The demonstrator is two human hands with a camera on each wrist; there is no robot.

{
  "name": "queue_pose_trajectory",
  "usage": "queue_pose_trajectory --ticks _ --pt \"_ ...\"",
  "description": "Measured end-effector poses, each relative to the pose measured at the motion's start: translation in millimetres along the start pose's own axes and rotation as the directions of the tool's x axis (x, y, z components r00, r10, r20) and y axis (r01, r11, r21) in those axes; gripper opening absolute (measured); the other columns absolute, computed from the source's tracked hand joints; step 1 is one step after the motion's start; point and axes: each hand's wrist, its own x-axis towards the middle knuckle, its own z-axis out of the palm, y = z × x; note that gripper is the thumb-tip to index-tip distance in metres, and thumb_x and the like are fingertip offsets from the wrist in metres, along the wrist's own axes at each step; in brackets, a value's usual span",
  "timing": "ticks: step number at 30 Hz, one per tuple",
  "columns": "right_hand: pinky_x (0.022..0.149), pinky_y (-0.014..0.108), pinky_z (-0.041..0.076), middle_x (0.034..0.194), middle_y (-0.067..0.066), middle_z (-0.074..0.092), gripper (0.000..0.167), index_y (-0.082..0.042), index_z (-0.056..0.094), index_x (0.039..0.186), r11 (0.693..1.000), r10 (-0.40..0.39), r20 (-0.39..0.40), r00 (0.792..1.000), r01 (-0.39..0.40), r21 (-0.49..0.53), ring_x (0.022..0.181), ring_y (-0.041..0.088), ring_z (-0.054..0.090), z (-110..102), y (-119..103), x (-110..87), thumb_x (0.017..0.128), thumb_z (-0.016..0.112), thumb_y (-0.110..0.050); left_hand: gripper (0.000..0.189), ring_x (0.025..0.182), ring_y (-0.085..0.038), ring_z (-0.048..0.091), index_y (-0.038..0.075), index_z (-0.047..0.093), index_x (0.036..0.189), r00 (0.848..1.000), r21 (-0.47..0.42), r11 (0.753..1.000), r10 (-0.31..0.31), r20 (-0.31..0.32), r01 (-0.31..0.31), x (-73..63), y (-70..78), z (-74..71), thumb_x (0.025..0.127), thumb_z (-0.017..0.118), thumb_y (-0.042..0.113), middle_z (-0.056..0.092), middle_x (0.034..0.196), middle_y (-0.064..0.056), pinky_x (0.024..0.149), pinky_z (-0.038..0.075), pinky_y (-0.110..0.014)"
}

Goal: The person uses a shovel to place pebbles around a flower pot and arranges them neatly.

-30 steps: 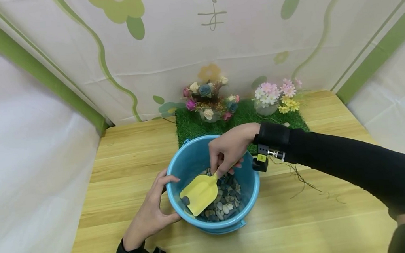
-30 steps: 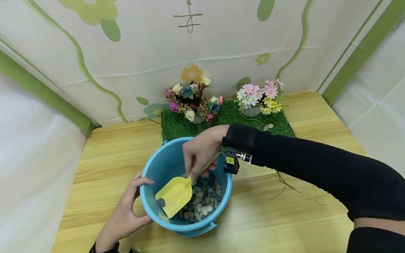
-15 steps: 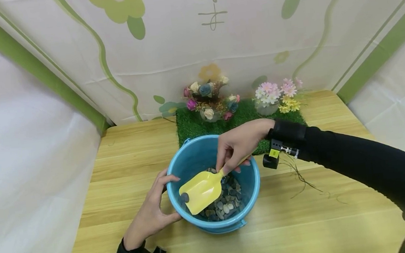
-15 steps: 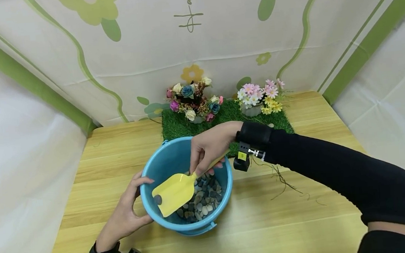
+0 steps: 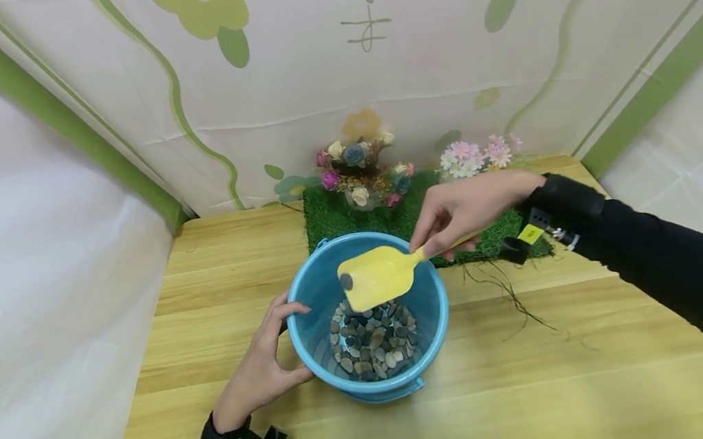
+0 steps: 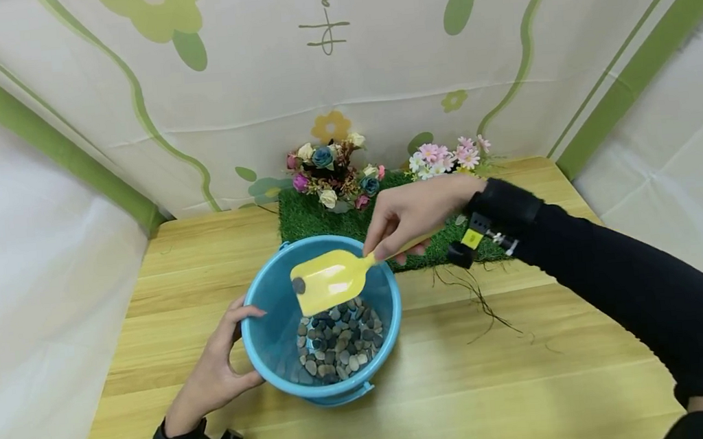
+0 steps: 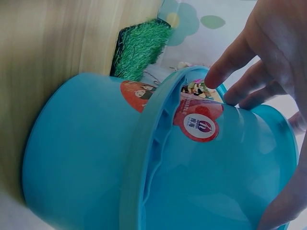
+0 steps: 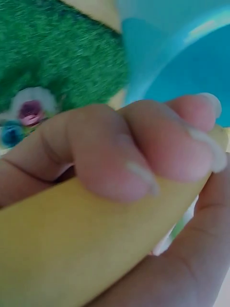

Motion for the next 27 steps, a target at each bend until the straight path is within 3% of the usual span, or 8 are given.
queue_pose_trajectory --ticks 6,11,17,21,27 --pt "0.053 0.032 0.051 0.082 0.004 0.068 0.029 -0.016 0.068 0.132 0.997 0.076 -0.148 0.986 -0.080 -0.019 0.055 0.021 0.052 -9.5 13.0 -43.0 0.106 0.056 -0.017 0.082 0.140 -0.037 0.035 0.009 0.045 0.139 1.000 -0.008 1.000 -0.006 0.002 0.006 -0.4 0.0 -1.0 0.071 0.090 0.001 0.023 0.163 -0.009 0.100 0.050 -0.046" --pt "0.050 0.033 0.051 0.076 0.004 0.066 0.027 -0.021 0.070 0.130 0.988 0.144 -0.220 0.965 -0.151 -0.016 0.053 0.024 0.052 -14.4 32.1 -71.1 0.106 0.057 -0.018 0.079 0.140 -0.039 0.036 0.007 0.045 0.138 1.000 -0.005 1.000 -0.003 0.004 0.004 -1.2 -0.1 -0.9 0.073 0.090 0.005 0.023 0.163 -0.010 0.100 0.050 -0.046" --pt "0.055 0.032 0.051 0.079 0.005 0.067 0.027 -0.015 0.070 0.128 0.988 0.150 -0.306 0.940 -0.151 0.019 0.052 0.022 0.052 -11.6 60.9 -104.2 0.107 0.054 -0.012 0.074 0.139 -0.039 0.037 0.006 0.045 0.138 1.000 -0.005 1.000 0.005 0.008 -0.005 -0.6 -1.2 -0.4 0.080 0.089 0.020 0.024 0.162 -0.010 0.099 0.051 -0.045" --pt "0.051 0.029 0.050 0.079 0.007 0.067 0.026 -0.007 0.070 0.127 0.983 0.181 -0.347 0.920 -0.169 0.064 0.052 0.018 0.053 -4.5 82.1 -118.0 0.107 0.053 -0.009 0.075 0.139 -0.038 0.037 0.006 0.045 0.138 1.000 -0.003 1.000 0.006 0.007 -0.005 -0.4 -0.9 -0.5 0.078 0.090 0.017 0.024 0.162 -0.010 0.098 0.052 -0.044" --pt "0.055 0.029 0.053 0.082 0.009 0.068 0.028 0.001 0.067 0.127 0.951 0.309 -0.387 0.869 -0.273 0.147 0.054 0.020 0.057 12.3 116.6 -128.3 0.106 0.056 -0.015 0.076 0.139 -0.038 0.037 0.008 0.045 0.138 1.000 -0.009 1.000 0.001 0.005 -0.001 -0.6 -1.0 0.0 0.078 0.089 0.014 0.023 0.163 -0.010 0.099 0.051 -0.042"
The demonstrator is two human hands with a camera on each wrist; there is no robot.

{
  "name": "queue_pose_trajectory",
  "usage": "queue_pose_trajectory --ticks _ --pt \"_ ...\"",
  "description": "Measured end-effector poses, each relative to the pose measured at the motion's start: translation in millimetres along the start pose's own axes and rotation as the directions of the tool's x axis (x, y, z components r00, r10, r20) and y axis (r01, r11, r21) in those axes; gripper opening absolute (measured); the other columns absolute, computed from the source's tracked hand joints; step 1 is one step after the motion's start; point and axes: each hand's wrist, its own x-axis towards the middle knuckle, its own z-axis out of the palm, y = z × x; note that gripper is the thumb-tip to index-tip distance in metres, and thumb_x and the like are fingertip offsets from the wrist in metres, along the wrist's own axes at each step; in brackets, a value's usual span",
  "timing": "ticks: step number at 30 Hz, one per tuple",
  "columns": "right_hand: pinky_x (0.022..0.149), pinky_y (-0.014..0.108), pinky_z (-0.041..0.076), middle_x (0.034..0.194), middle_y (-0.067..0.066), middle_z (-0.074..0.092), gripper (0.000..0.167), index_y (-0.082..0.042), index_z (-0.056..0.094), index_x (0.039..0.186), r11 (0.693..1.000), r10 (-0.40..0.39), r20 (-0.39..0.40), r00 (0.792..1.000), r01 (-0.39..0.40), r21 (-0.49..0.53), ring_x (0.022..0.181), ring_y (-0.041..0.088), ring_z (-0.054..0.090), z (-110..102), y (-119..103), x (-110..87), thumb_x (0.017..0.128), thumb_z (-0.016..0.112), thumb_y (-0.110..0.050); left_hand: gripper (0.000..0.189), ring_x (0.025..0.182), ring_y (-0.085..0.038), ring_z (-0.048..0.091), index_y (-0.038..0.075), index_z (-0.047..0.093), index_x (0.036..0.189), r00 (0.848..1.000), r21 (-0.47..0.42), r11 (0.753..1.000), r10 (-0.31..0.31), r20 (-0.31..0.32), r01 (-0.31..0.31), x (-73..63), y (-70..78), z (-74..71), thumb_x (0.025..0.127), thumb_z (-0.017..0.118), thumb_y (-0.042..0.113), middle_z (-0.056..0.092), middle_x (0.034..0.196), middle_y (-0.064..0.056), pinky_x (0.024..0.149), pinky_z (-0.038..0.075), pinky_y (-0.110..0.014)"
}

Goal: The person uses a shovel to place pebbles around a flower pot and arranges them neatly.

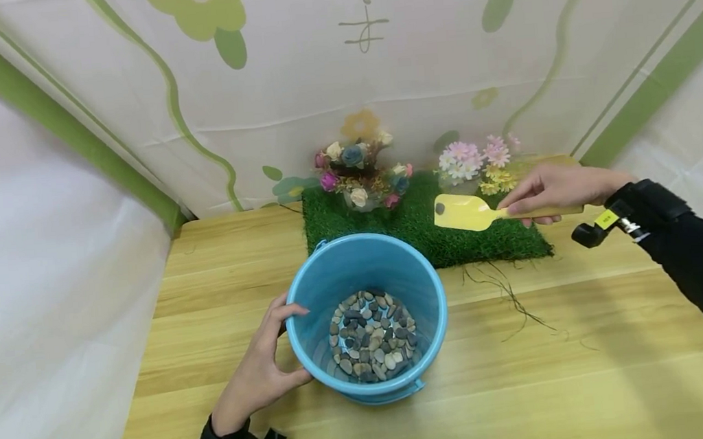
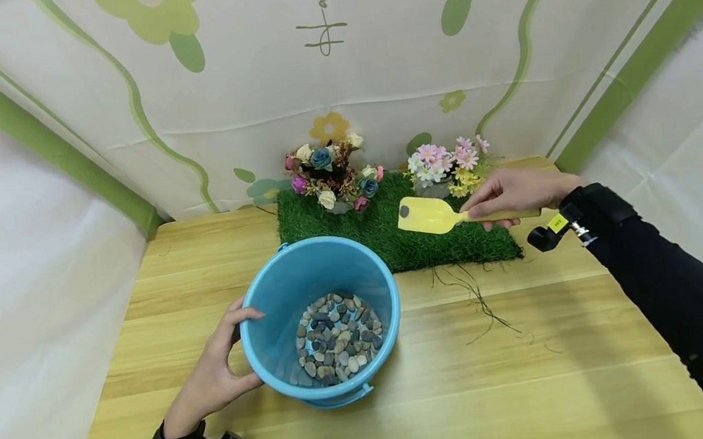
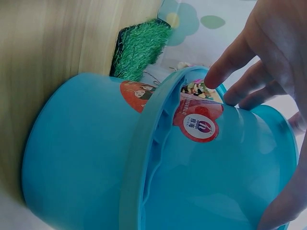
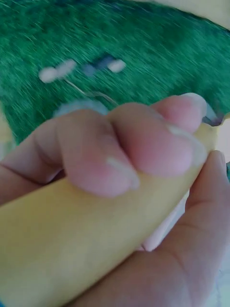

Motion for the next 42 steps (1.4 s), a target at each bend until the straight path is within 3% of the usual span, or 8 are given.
queue_pose_trajectory --ticks 5,10,15,18,21,28,36,42 --pt "0.053 0.029 0.053 0.084 0.010 0.067 0.034 0.010 0.060 0.131 0.997 0.041 0.010 0.999 -0.041 0.068 0.057 0.017 0.058 8.3 32.0 1.4 0.106 0.055 -0.013 0.073 0.139 -0.038 0.036 0.008 0.045 0.138 1.000 -0.008 1.000 0.016 0.002 -0.016 -0.4 -2.3 1.0 0.082 0.088 0.025 0.023 0.162 -0.010 0.099 0.051 -0.043" --pt "0.055 0.030 0.053 0.084 0.012 0.066 0.037 0.014 0.059 0.130 0.991 0.086 0.024 0.996 -0.088 0.096 0.057 0.016 0.058 13.9 54.2 2.9 0.107 0.053 -0.015 0.073 0.140 -0.038 0.036 0.008 0.045 0.138 1.000 -0.009 1.000 0.011 0.002 -0.011 -1.1 -2.0 1.4 0.082 0.088 0.026 0.023 0.163 -0.010 0.099 0.051 -0.044" --pt "0.060 0.034 0.053 0.088 0.022 0.064 0.039 0.010 0.066 0.122 0.985 0.156 0.006 0.988 -0.156 0.068 0.060 0.029 0.057 17.5 62.7 9.9 0.107 0.055 -0.024 0.074 0.140 -0.038 0.036 0.008 0.045 0.138 1.000 -0.011 1.000 0.003 0.003 -0.003 -1.7 -1.8 1.3 0.081 0.089 0.023 0.023 0.163 -0.010 0.099 0.051 -0.043" --pt "0.061 0.035 0.051 0.088 0.022 0.063 0.037 0.006 0.071 0.114 0.976 0.214 0.002 0.977 -0.213 0.053 0.062 0.031 0.056 17.4 61.2 16.0 0.106 0.056 -0.027 0.074 0.139 -0.041 0.036 0.004 0.045 0.137 1.000 -0.016 1.000 0.005 0.003 -0.005 -1.8 -2.1 1.7 0.081 0.089 0.022 0.023 0.162 -0.010 0.099 0.051 -0.043" --pt "0.059 0.033 0.049 0.089 0.020 0.065 0.034 0.005 0.073 0.112 0.963 0.265 0.022 0.964 -0.266 0.049 0.062 0.025 0.055 14.7 55.8 21.1 0.107 0.055 -0.024 0.073 0.139 -0.042 0.036 0.002 0.045 0.136 1.000 -0.022 1.000 0.003 0.003 -0.003 -1.7 -1.9 2.2 0.081 0.089 0.022 0.023 0.162 -0.010 0.099 0.051 -0.042" --pt "0.059 0.035 0.045 0.088 0.017 0.066 0.032 0.007 0.070 0.116 0.951 0.306 0.053 0.950 -0.308 0.015 0.063 0.022 0.052 9.2 39.8 28.4 0.108 0.052 -0.019 0.072 0.139 -0.042 0.036 0.005 0.045 0.137 1.000 -0.016 1.000 0.003 0.001 -0.003 -1.8 -3.1 2.1 0.082 0.088 0.025 0.023 0.162 -0.010 0.099 0.051 -0.042" --pt "0.062 0.033 0.045 0.086 0.012 0.065 0.032 -0.005 0.071 0.096 0.929 0.370 0.069 0.926 -0.367 -0.055 0.067 0.021 0.052 7.8 21.3 37.2 0.108 0.052 -0.028 0.073 0.139 -0.041 0.036 0.006 0.045 0.137 1.000 -0.012 1.000 0.007 0.000 -0.007 -1.2 -3.7 1.4 0.083 0.088 0.028 0.024 0.162 -0.012 0.098 0.051 -0.044" --pt "0.059 0.030 0.045 0.083 0.011 0.065 0.030 -0.002 0.071 0.103 0.917 0.399 0.079 0.914 -0.398 -0.033 0.063 0.016 0.050 5.7 11.6 40.5 0.107 0.053 -0.026 0.073 0.140 -0.040 0.036 0.008 0.045 0.138 1.000 -0.011 1.000 0.009 -0.002 -0.009 -0.3 -4.3 0.8 0.083 0.086 0.032 0.024 0.162 -0.011 0.096 0.051 -0.055"
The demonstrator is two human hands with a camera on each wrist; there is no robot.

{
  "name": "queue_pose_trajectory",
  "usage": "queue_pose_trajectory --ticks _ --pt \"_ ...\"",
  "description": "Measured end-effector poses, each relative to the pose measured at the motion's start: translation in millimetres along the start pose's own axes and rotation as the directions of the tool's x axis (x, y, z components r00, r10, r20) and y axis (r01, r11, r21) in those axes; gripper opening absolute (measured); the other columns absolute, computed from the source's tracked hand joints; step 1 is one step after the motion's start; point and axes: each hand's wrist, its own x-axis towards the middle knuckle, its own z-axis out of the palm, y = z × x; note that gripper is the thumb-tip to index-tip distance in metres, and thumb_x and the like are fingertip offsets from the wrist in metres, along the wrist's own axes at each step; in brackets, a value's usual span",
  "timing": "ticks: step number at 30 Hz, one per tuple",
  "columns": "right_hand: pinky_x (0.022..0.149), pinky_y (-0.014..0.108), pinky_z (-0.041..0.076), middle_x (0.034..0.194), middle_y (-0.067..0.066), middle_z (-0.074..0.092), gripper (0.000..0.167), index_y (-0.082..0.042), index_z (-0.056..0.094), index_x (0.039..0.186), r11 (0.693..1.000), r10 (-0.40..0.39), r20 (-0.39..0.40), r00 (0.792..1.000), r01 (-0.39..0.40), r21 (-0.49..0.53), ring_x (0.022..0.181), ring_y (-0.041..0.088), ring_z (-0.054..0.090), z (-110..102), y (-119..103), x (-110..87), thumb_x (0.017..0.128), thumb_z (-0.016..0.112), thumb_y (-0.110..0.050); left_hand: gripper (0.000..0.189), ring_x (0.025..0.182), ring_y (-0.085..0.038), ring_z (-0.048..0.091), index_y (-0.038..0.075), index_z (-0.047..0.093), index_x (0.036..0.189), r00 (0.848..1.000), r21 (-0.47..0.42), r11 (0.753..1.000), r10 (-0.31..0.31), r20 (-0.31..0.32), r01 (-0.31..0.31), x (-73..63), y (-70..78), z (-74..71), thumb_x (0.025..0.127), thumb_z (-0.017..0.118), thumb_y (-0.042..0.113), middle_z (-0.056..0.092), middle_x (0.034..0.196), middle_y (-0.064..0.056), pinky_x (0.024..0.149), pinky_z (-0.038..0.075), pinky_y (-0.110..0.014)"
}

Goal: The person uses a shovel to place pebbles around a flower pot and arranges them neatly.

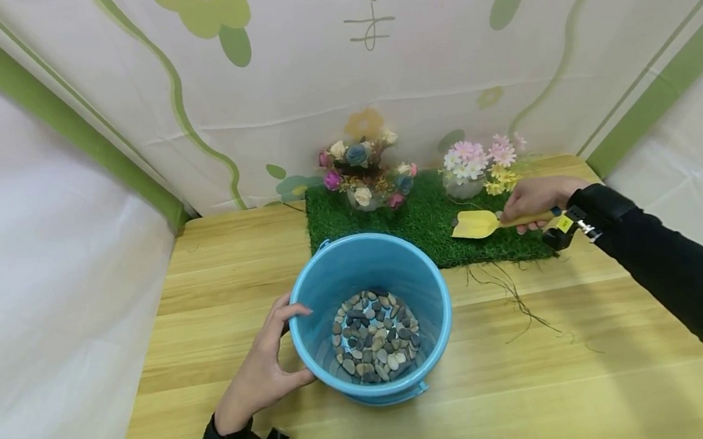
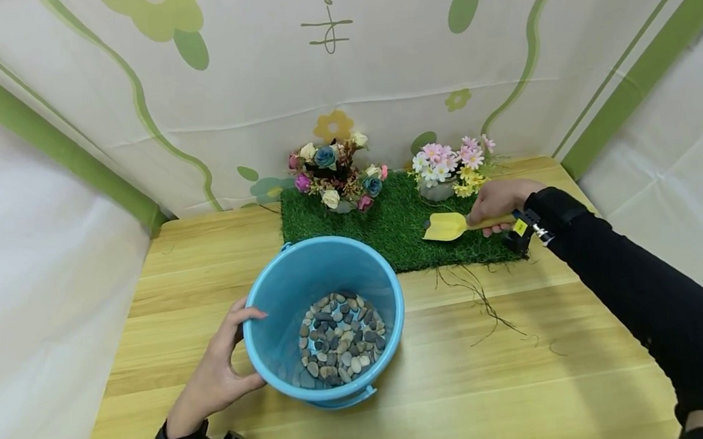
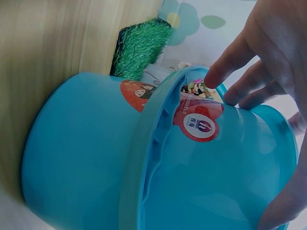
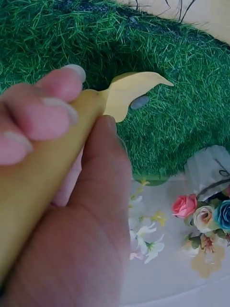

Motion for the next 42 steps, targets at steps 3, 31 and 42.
queue_pose_trajectory --ticks 3,31,42 --pt "0.056 0.027 0.046 0.081 0.010 0.065 0.032 0.003 0.070 0.114 1.000 0.007 0.000 1.000 -0.007 0.020 0.061 0.014 0.050 -1.6 -2.6 -2.3 0.106 0.054 -0.024 0.073 0.140 -0.041 0.036 0.009 0.045 0.139 1.000 -0.003 1.000 0.002 -0.001 -0.002 0.5 0.3 -0.4 0.083 0.087 0.032 0.024 0.162 -0.010 0.095 0.051 -0.057" --pt "0.055 0.030 0.053 0.081 0.009 0.066 0.029 -0.009 0.070 0.124 0.917 -0.394 -0.137 0.909 0.379 -0.121 0.061 0.023 0.060 -7.2 -80.0 -60.0 0.108 0.054 -0.027 0.075 0.139 -0.041 0.036 0.007 0.045 0.138 1.000 -0.003 1.000 -0.009 0.008 0.009 1.7 3.9 -1.1 0.078 0.090 0.017 0.024 0.162 -0.010 0.098 0.051 -0.046" --pt "0.057 0.033 0.051 0.086 0.006 0.067 0.031 -0.023 0.069 0.130 0.885 -0.447 -0.018 0.894 0.439 -0.156 0.063 0.028 0.057 17.4 -148.1 -64.8 0.104 0.059 -0.037 0.076 0.140 -0.038 0.036 0.012 0.045 0.139 1.000 0.000 1.000 -0.005 0.003 0.005 4.6 4.7 0.9 0.078 0.090 0.019 0.024 0.162 -0.010 0.097 0.050 -0.055"
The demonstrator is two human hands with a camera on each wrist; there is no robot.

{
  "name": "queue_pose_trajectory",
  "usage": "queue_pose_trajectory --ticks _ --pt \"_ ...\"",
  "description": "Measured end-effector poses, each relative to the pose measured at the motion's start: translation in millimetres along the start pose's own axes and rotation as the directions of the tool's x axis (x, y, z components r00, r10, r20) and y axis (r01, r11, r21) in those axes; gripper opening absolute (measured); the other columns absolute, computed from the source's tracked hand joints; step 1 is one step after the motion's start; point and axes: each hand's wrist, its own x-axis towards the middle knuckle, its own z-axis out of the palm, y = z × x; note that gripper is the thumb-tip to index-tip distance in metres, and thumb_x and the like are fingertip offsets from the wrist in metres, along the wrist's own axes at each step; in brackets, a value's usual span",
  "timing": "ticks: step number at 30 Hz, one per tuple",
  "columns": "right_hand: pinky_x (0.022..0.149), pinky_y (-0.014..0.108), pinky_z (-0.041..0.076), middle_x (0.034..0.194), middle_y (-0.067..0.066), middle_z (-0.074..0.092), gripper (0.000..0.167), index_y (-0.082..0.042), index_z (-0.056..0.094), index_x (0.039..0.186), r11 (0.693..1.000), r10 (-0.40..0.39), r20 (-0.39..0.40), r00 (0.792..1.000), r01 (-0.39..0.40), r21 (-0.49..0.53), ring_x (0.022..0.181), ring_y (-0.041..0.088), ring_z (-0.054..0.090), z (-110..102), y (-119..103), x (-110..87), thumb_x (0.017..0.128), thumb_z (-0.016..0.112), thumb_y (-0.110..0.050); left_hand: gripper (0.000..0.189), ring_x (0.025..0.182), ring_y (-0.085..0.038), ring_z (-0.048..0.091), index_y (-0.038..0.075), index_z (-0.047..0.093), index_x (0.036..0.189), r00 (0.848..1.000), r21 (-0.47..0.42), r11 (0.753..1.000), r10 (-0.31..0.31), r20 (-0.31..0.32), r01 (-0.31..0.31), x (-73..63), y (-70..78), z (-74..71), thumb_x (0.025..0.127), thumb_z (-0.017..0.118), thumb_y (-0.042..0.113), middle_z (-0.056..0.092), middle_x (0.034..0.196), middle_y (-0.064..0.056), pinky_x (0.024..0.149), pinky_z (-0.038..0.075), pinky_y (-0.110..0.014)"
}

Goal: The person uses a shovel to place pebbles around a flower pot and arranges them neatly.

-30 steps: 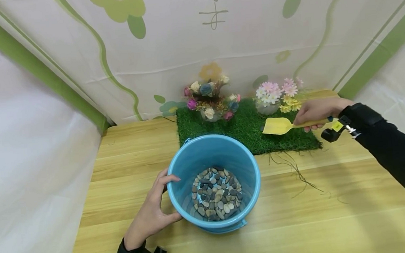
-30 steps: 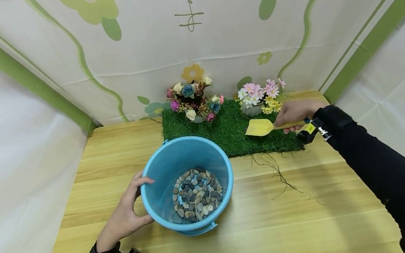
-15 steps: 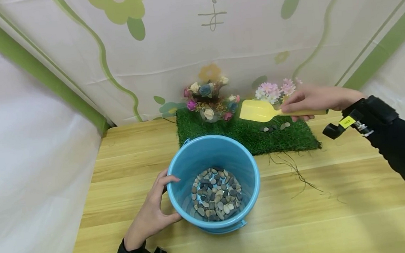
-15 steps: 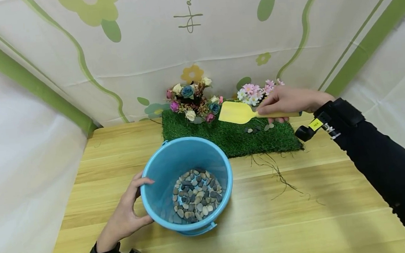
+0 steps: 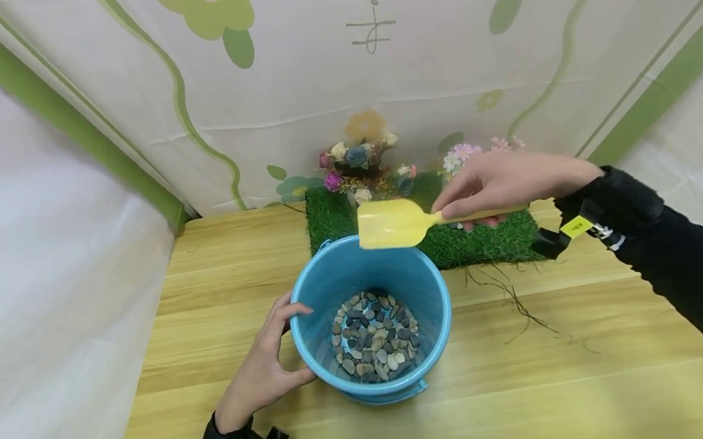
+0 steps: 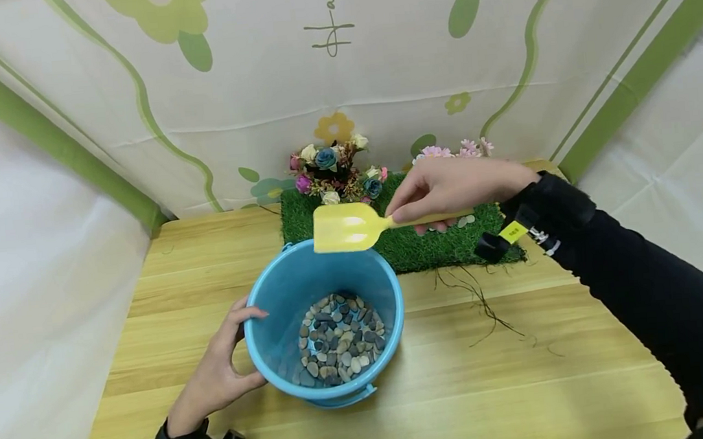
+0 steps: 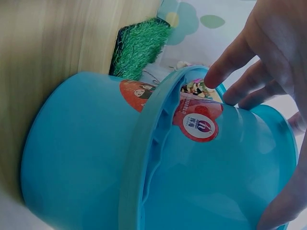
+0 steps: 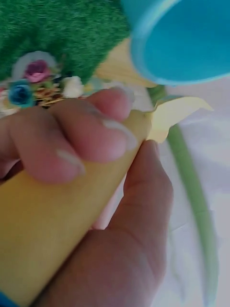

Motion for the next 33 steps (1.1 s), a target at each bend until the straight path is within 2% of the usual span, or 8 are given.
queue_pose_trajectory --ticks 3,8,12,17,23,27,33 --pt "0.057 0.032 0.050 0.084 0.005 0.067 0.031 -0.021 0.068 0.130 1.000 -0.024 0.057 0.998 0.024 -0.004 0.060 0.025 0.055 6.6 -12.6 11.2 0.104 0.059 -0.035 0.076 0.139 -0.037 0.037 0.013 0.045 0.138 1.000 0.004 1.000 -0.002 -0.001 0.002 0.0 -0.3 -0.2 0.078 0.090 0.019 0.025 0.162 -0.010 0.097 0.051 -0.053" --pt "0.053 0.032 0.045 0.077 0.002 0.065 0.025 -0.021 0.072 0.125 0.993 -0.118 0.147 0.982 0.120 -0.005 0.054 0.021 0.047 17.4 -25.6 32.2 0.105 0.059 -0.028 0.074 0.137 -0.036 0.039 0.008 0.046 0.138 1.000 0.022 1.000 0.006 -0.005 -0.006 -1.0 -0.8 0.1 0.081 0.089 0.027 0.026 0.161 -0.010 0.097 0.052 -0.046" --pt "0.053 0.033 0.043 0.072 0.003 0.061 0.024 -0.020 0.073 0.124 0.985 -0.168 0.213 0.962 0.172 0.002 0.053 0.019 0.043 27.4 -33.0 47.5 0.106 0.058 -0.023 0.074 0.136 -0.036 0.040 0.008 0.046 0.138 1.000 0.020 1.000 0.001 -0.006 -0.001 -1.3 -0.2 0.4 0.082 0.088 0.029 0.025 0.161 -0.010 0.097 0.052 -0.049" --pt "0.058 0.034 0.046 0.070 0.004 0.059 0.021 -0.019 0.074 0.118 0.980 -0.186 0.272 0.944 0.198 -0.017 0.055 0.018 0.046 40.6 -38.0 62.9 0.106 0.057 -0.019 0.073 0.137 -0.035 0.040 0.007 0.045 0.138 1.000 0.011 1.000 -0.005 -0.006 0.005 -1.1 0.1 0.7 0.082 0.088 0.027 0.024 0.162 -0.009 0.097 0.051 -0.052" --pt "0.062 0.034 0.052 0.077 0.003 0.065 0.018 -0.016 0.075 0.111 0.983 -0.143 0.326 0.935 0.172 -0.063 0.059 0.016 0.055 55.2 -44.4 77.9 0.106 0.057 -0.018 0.073 0.137 -0.035 0.040 0.006 0.045 0.138 1.000 -0.001 1.000 0.007 -0.003 -0.007 -1.0 -1.0 1.1 0.082 0.088 0.026 0.024 0.162 -0.009 0.098 0.051 -0.049" --pt "0.059 0.032 0.052 0.072 0.004 0.066 0.019 -0.017 0.077 0.098 0.983 -0.106 0.355 0.929 0.152 -0.105 0.055 0.014 0.056 65.7 -49.0 88.7 0.105 0.059 -0.018 0.072 0.138 -0.035 0.039 0.007 0.045 0.138 1.000 -0.005 1.000 0.008 -0.003 -0.008 -0.9 -0.6 0.9 0.083 0.087 0.028 0.025 0.162 -0.008 0.098 0.051 -0.048" --pt "0.053 0.027 0.047 0.062 0.002 0.063 0.033 -0.015 0.073 0.075 0.984 -0.029 0.392 0.920 0.095 -0.150 0.051 0.013 0.055 83.6 -52.3 105.3 0.104 0.059 -0.014 0.073 0.138 -0.036 0.038 0.003 0.045 0.137 1.000 -0.011 1.000 0.015 -0.004 -0.015 -0.7 -1.2 0.2 0.081 0.088 0.023 0.025 0.162 -0.009 0.095 0.051 -0.057"
